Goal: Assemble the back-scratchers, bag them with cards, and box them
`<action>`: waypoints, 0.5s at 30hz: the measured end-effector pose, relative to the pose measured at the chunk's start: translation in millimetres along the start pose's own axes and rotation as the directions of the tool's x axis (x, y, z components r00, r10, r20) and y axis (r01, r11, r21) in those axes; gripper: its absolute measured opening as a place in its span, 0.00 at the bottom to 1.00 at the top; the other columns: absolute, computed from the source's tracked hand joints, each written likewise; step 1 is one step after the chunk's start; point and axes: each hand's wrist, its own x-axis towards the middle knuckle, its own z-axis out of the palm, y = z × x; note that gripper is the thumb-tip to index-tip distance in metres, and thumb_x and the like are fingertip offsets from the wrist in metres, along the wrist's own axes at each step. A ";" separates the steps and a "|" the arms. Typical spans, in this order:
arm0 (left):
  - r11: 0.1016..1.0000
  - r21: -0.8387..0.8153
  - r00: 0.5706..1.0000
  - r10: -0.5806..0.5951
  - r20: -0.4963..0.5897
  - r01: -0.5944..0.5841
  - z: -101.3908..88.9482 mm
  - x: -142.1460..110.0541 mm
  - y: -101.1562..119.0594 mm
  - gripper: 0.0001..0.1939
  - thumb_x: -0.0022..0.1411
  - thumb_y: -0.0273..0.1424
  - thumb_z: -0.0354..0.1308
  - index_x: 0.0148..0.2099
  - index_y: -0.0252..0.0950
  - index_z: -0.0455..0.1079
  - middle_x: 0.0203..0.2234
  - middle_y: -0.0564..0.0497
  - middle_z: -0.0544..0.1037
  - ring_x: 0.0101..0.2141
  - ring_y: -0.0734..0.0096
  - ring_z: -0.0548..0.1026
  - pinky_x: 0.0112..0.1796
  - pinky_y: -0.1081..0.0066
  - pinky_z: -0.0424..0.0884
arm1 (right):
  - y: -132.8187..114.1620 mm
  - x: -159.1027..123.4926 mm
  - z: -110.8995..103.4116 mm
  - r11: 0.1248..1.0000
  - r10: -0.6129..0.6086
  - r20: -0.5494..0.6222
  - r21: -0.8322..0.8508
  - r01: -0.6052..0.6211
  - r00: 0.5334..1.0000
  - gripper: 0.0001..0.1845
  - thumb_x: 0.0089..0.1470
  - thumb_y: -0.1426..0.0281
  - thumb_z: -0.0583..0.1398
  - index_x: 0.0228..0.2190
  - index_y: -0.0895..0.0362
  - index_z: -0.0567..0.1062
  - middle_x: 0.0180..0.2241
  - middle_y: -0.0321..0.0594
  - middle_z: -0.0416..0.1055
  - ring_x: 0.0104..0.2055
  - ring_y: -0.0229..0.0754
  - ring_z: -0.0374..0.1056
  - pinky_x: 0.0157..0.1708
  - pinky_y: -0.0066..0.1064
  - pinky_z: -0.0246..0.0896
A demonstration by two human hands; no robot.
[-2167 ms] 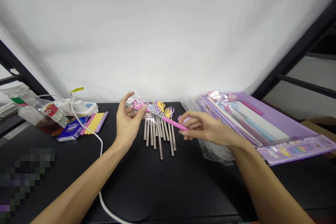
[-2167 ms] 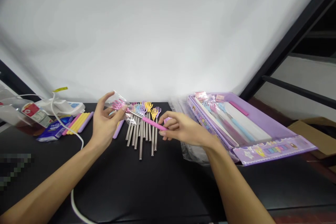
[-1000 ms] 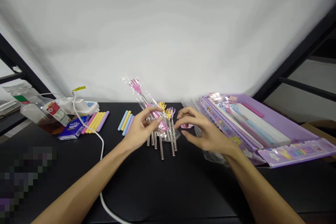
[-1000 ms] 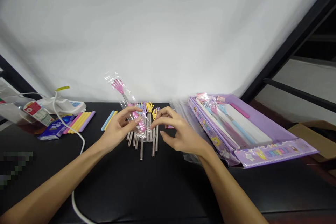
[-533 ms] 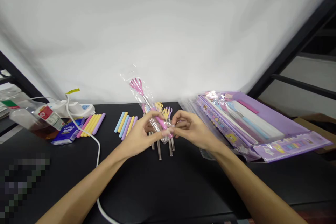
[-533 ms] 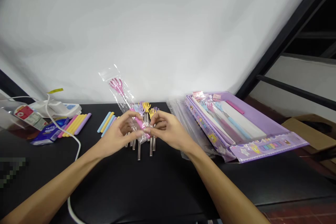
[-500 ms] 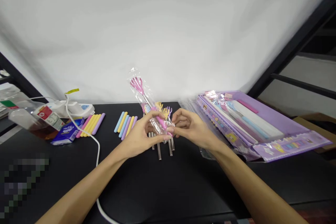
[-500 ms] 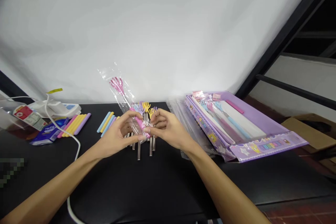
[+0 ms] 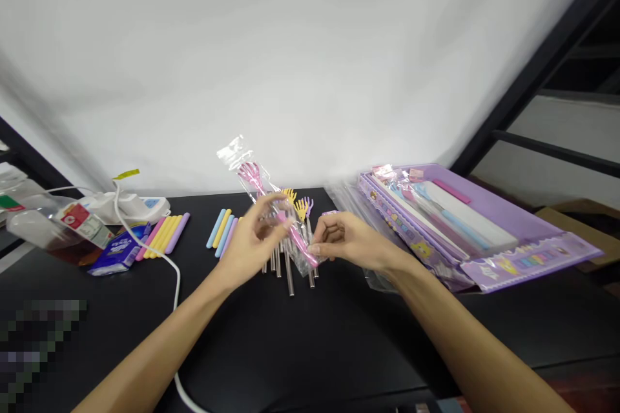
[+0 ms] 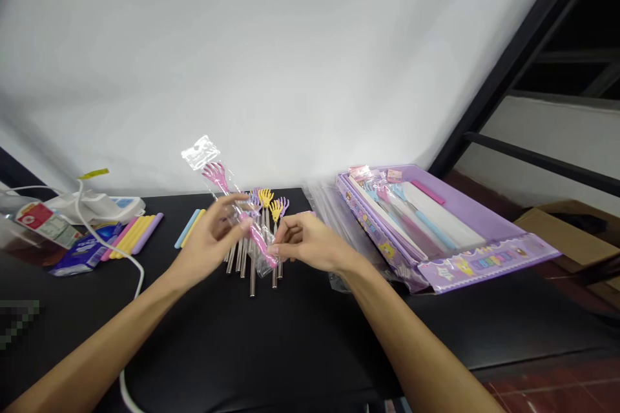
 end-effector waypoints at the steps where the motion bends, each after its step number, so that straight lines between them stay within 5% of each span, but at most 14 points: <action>1: 1.000 -0.024 0.994 0.009 -0.111 -0.012 -1.4 2.9 -2.3 0.20 0.64 0.39 0.62 0.56 0.43 0.68 0.44 0.48 0.77 0.40 0.68 0.79 0.42 0.67 0.78 | 0.5 -1.0 -1.6 1.000 0.008 0.040 -0.015 -0.008 0.999 0.16 0.45 0.64 0.73 0.26 0.57 0.72 0.23 0.34 0.74 0.27 0.36 0.69 0.31 0.30 0.65; 5: 0.993 -0.116 0.921 -0.024 -0.389 -0.023 -10.7 11.9 -11.0 0.20 0.62 0.41 0.64 0.53 0.41 0.69 0.39 0.51 0.77 0.35 0.73 0.77 0.37 0.72 0.78 | -0.5 -8.4 -8.8 0.991 0.100 0.291 -0.119 -0.067 0.951 0.13 0.50 0.65 0.69 0.26 0.56 0.71 0.22 0.33 0.73 0.26 0.35 0.69 0.27 0.27 0.63; 10: 0.989 -0.149 0.941 -0.074 -0.332 0.026 -10.9 10.9 -16.8 0.22 0.54 0.39 0.71 0.46 0.39 0.66 0.36 0.53 0.77 0.28 0.76 0.77 0.29 0.75 0.77 | -5.3 -17.2 -16.2 0.960 0.196 0.469 -0.269 -0.072 0.861 0.14 0.50 0.61 0.69 0.25 0.56 0.72 0.21 0.33 0.73 0.24 0.35 0.70 0.26 0.27 0.63; 12: 0.985 -0.154 0.955 -0.113 -0.276 0.072 -7.1 8.9 -18.3 0.24 0.53 0.40 0.72 0.46 0.38 0.67 0.36 0.52 0.78 0.30 0.73 0.78 0.31 0.72 0.79 | -3.8 -16.2 -21.7 0.950 0.171 0.396 -0.310 -0.044 0.902 0.15 0.50 0.57 0.69 0.29 0.55 0.75 0.23 0.34 0.75 0.24 0.36 0.70 0.25 0.27 0.63; 14: 0.978 -0.160 0.963 -0.168 -0.211 0.135 -3.6 7.2 -18.9 0.24 0.52 0.40 0.72 0.47 0.37 0.69 0.37 0.50 0.79 0.33 0.69 0.80 0.34 0.69 0.80 | 1.6 -11.9 -28.6 0.920 0.072 0.103 -0.391 -0.027 0.992 0.15 0.53 0.56 0.66 0.31 0.55 0.76 0.26 0.36 0.76 0.26 0.38 0.71 0.27 0.29 0.63; 15: 0.975 -0.156 0.967 -0.185 -0.177 0.158 -2.3 6.4 -18.7 0.24 0.52 0.40 0.72 0.47 0.37 0.70 0.37 0.50 0.80 0.35 0.68 0.80 0.36 0.68 0.81 | 5.5 -9.0 -31.8 0.885 -0.001 -0.099 -0.464 -0.045 0.995 0.14 0.55 0.57 0.65 0.32 0.55 0.76 0.27 0.38 0.76 0.28 0.39 0.71 0.28 0.30 0.62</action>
